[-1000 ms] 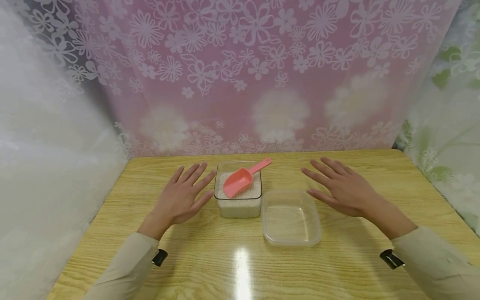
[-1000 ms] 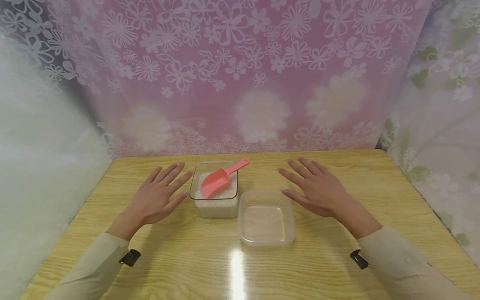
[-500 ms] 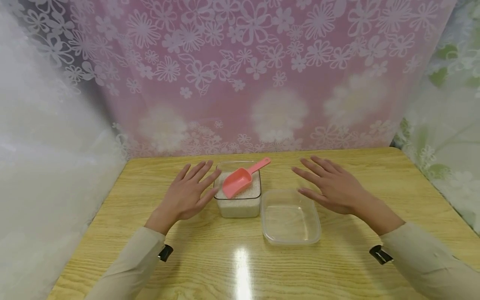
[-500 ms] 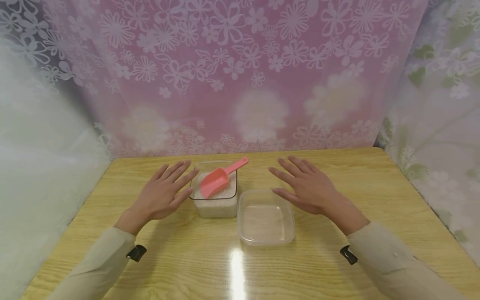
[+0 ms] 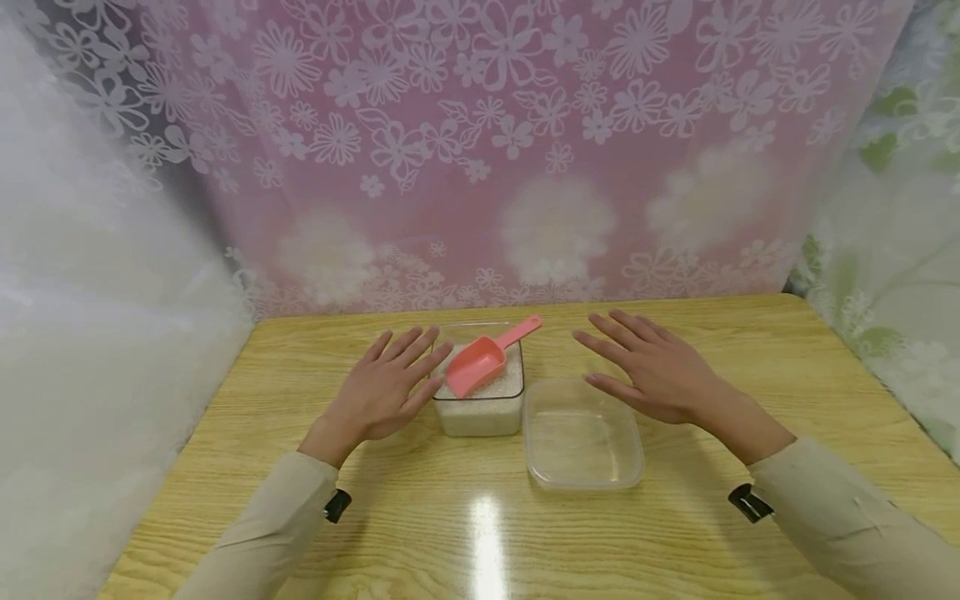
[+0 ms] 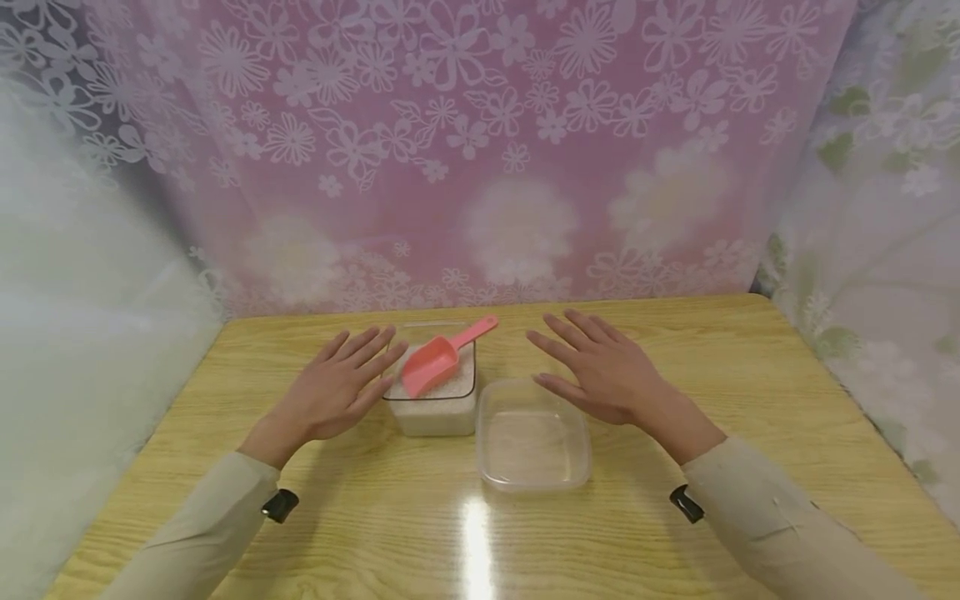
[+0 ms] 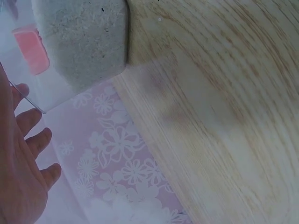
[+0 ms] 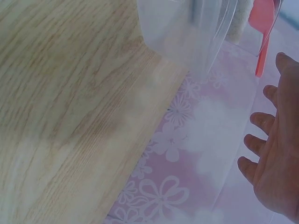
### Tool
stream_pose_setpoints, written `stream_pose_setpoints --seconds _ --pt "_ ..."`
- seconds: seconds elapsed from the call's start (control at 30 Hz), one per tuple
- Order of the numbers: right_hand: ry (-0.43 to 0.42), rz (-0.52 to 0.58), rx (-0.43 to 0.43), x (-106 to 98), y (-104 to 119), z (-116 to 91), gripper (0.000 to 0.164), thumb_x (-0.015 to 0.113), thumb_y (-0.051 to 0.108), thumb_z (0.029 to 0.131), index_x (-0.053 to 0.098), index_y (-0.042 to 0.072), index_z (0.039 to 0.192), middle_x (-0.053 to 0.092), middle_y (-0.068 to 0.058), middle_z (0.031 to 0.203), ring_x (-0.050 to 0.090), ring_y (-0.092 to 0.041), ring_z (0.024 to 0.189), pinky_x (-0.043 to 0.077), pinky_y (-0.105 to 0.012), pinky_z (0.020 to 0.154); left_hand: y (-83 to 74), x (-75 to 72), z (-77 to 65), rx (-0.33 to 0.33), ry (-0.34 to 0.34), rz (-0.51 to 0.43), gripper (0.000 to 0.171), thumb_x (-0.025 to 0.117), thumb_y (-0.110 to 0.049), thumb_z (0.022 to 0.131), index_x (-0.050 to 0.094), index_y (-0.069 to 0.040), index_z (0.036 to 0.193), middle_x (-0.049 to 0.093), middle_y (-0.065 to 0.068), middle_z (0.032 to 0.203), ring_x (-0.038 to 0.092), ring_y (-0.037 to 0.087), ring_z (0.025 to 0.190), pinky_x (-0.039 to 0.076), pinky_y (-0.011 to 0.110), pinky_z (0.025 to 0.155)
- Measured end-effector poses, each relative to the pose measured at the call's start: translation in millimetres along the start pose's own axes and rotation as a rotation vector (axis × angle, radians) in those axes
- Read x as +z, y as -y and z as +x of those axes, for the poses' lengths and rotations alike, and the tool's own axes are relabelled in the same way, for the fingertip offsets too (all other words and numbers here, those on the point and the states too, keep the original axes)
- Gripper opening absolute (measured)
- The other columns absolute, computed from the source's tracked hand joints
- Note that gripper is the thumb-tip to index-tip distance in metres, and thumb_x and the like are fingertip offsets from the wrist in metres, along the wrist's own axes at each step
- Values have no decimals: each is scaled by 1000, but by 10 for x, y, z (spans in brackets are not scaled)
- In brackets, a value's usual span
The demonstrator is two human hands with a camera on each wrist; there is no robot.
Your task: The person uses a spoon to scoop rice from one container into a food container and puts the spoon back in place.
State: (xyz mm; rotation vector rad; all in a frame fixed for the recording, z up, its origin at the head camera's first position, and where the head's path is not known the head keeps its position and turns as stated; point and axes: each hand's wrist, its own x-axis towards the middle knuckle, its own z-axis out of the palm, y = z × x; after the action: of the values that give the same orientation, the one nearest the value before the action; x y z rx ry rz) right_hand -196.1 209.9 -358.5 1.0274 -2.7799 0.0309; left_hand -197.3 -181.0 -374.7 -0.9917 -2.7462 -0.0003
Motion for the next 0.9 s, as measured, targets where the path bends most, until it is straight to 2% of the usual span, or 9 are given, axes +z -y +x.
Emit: stream_pose_setpoints --seconds 0.23,0.47,0.63,0.9 --pt "-17 -3 -7 -33 47 182 63 42 52 99 30 22 152 21 -8 157 18 -31 142 17 -50 112 9 9 -2 -2 -1 -18 55 24 -48 103 30 -23 152 23 2 156 21 24 142 13 49 114" --pt "-13 3 -19 -89 85 372 64 40 54 99 29 21 152 22 -10 156 18 -32 142 19 -53 111 -4 21 -10 -11 17 -15 56 21 -49 103 28 -22 152 21 2 157 19 22 143 12 47 115" --pt "-14 -4 -35 -90 102 471 63 38 54 99 31 20 152 23 -11 155 20 -33 141 20 -53 110 -5 18 -11 -1 0 3 54 23 -46 104 30 -22 152 24 2 156 19 22 143 13 48 114" --pt "63 51 16 -73 142 602 66 31 57 99 24 20 154 16 -10 158 15 -34 142 16 -55 111 -1 9 -13 7 -17 74 52 25 -42 103 30 -23 152 26 2 155 21 22 142 12 48 115"
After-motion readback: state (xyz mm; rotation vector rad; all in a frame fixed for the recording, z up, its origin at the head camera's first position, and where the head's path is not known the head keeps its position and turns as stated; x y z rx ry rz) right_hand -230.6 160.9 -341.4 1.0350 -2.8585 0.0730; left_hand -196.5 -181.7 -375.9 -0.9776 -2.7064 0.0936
